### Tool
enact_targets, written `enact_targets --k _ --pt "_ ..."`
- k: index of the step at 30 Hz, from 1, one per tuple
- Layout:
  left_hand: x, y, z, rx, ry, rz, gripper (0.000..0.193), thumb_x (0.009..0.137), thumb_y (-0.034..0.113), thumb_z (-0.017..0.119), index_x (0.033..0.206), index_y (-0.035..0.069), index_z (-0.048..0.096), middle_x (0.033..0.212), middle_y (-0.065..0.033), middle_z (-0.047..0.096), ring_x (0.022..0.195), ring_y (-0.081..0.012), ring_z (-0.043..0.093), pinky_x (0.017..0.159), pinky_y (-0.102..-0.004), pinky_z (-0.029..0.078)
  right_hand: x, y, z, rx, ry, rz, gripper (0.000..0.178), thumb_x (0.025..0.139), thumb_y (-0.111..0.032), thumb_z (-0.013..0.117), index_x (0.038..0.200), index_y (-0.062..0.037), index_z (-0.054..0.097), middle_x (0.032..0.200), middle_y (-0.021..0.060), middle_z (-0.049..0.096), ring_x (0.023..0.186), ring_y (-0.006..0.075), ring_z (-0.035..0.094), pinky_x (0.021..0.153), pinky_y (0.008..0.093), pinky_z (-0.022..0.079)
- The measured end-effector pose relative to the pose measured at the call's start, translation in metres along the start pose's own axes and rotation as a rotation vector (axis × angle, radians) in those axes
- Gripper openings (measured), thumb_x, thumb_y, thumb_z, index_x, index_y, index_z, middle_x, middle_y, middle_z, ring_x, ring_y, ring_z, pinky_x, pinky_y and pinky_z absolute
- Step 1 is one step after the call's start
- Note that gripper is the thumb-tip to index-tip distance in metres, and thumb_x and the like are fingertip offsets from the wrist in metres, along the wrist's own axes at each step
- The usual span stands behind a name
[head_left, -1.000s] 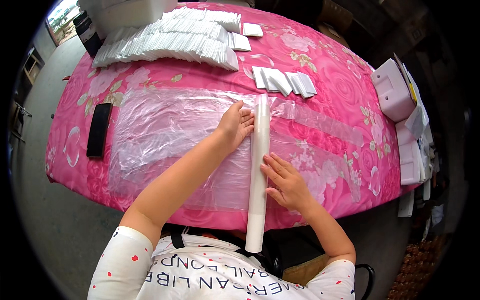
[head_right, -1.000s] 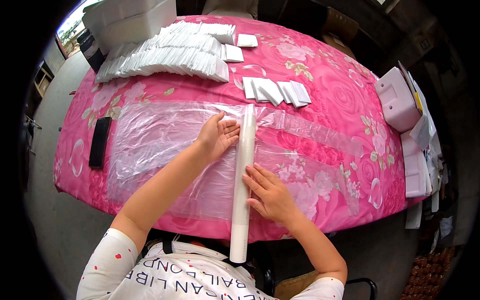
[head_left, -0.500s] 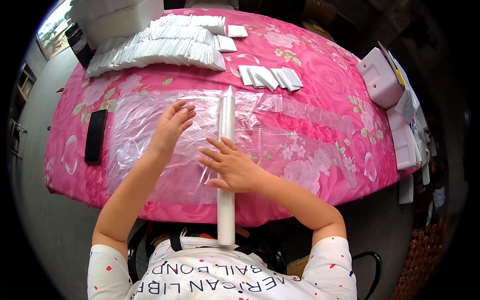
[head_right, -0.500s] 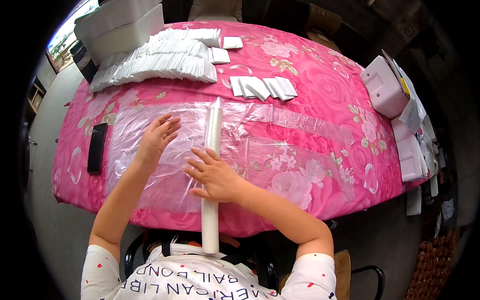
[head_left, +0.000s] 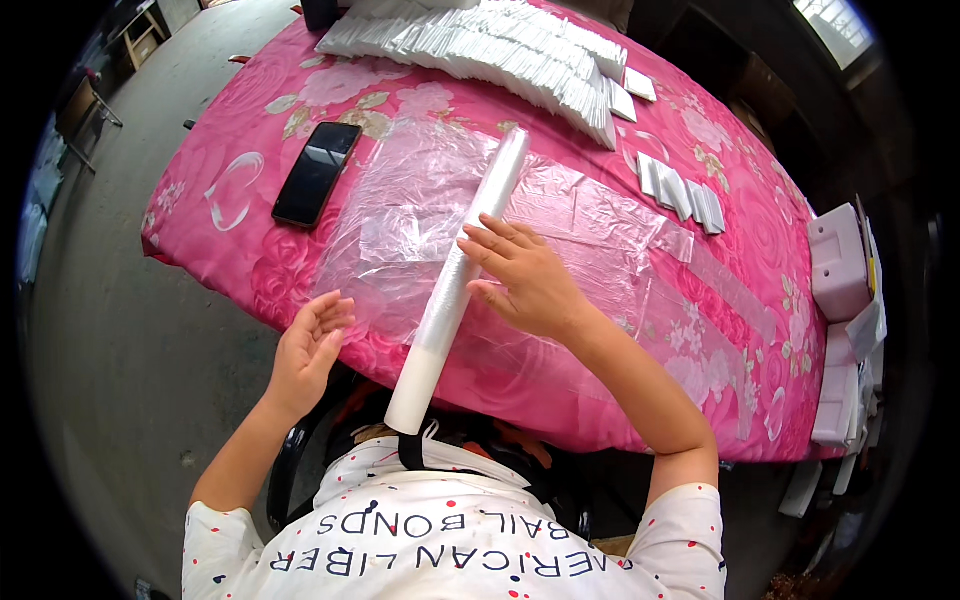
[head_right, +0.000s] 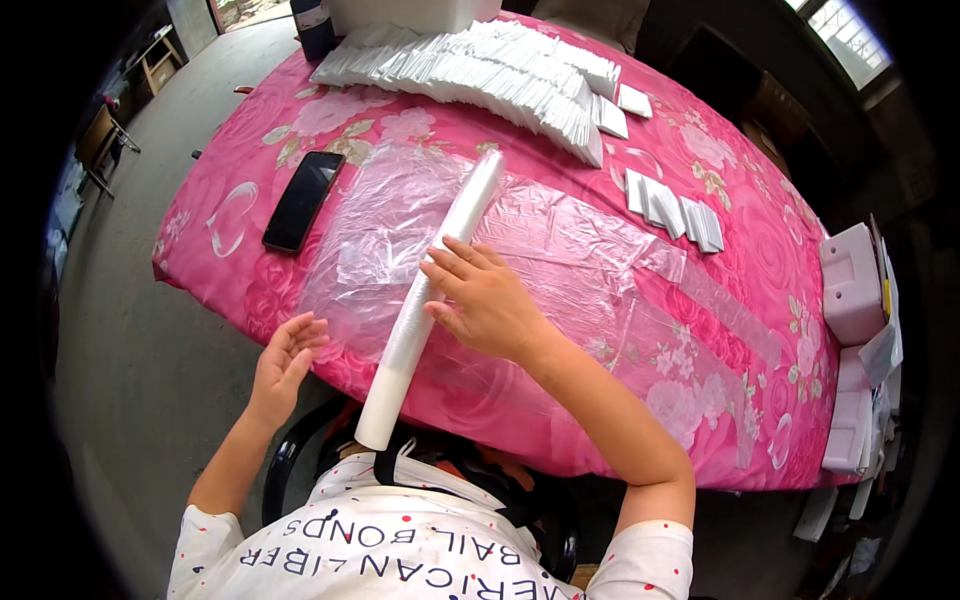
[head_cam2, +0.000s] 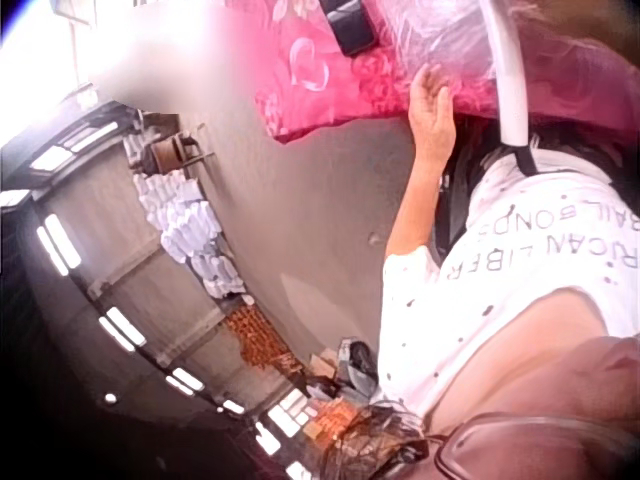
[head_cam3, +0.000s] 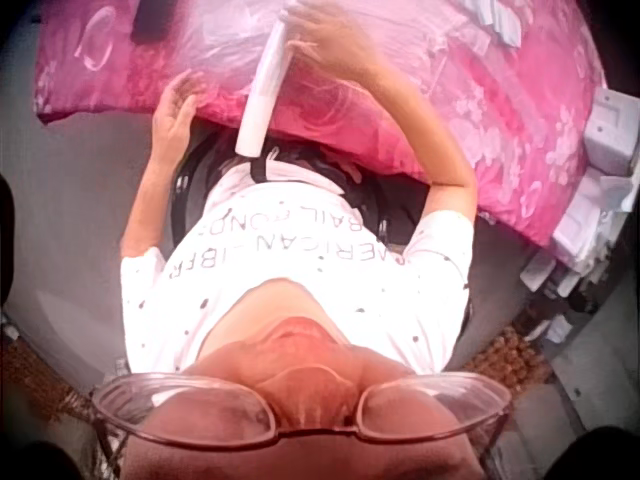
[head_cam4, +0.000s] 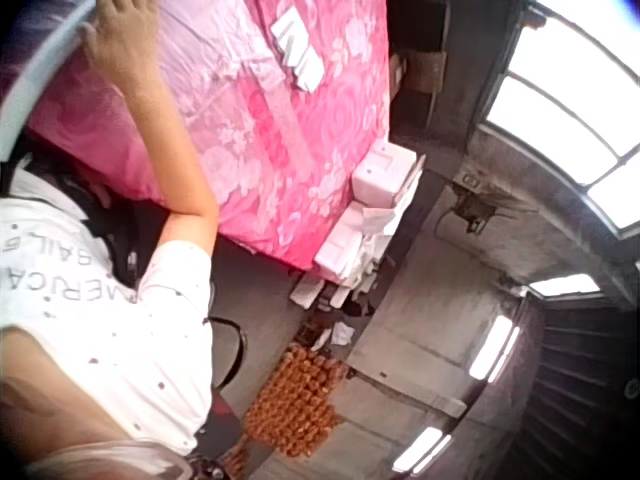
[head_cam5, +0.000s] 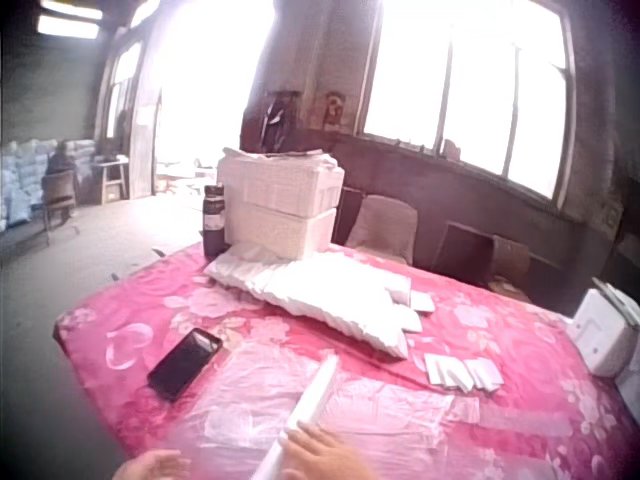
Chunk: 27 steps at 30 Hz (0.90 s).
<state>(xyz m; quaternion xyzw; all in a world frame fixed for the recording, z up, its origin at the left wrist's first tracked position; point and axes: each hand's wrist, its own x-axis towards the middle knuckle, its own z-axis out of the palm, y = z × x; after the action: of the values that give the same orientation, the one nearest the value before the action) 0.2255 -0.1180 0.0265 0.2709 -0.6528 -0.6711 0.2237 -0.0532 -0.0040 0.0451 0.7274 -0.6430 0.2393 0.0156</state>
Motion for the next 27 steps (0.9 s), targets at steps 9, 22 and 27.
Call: enact_targets --k 9,22,27 --pt "-0.030 0.011 0.027 1.117 0.062 0.055 0.098 0.072 0.031 0.071 0.137 -0.010 0.010 0.108 -0.0244 0.045 0.096 -0.0370 0.047 0.083 -0.0428 0.041 0.095 -0.045 0.096 0.016 0.027 0.256 0.045 0.082 -0.023 0.048 0.123 -0.0028 0.051 0.138 0.0172 0.037 0.134 0.0353 0.021 0.109 0.0479 0.013" --pt "-0.025 0.015 0.034 -0.785 -0.528 -0.341 0.076 0.071 0.030 0.071 0.127 -0.004 0.034 0.087 -0.0101 0.052 0.070 -0.0154 0.056 0.062 -0.0298 0.053 0.073 -0.063 0.042 2.174 0.452 0.419 0.080 0.078 -0.051 0.063 0.136 -0.0100 0.024 0.114 0.0138 0.049 0.099 0.0212 0.055 0.079 0.0350 0.049" --pt "-0.016 0.041 0.054 -0.778 -0.677 -0.419 0.066 0.074 0.027 0.068 0.125 -0.004 0.039 0.086 -0.0107 0.055 0.074 -0.0176 0.059 0.064 -0.0295 0.050 0.056 -0.058 -0.008 1.840 0.356 0.486 0.066 0.077 -0.058 0.061 0.112 -0.0040 0.049 0.086 0.0089 0.062 0.074 0.0167 0.061 0.065 0.0291 0.051"
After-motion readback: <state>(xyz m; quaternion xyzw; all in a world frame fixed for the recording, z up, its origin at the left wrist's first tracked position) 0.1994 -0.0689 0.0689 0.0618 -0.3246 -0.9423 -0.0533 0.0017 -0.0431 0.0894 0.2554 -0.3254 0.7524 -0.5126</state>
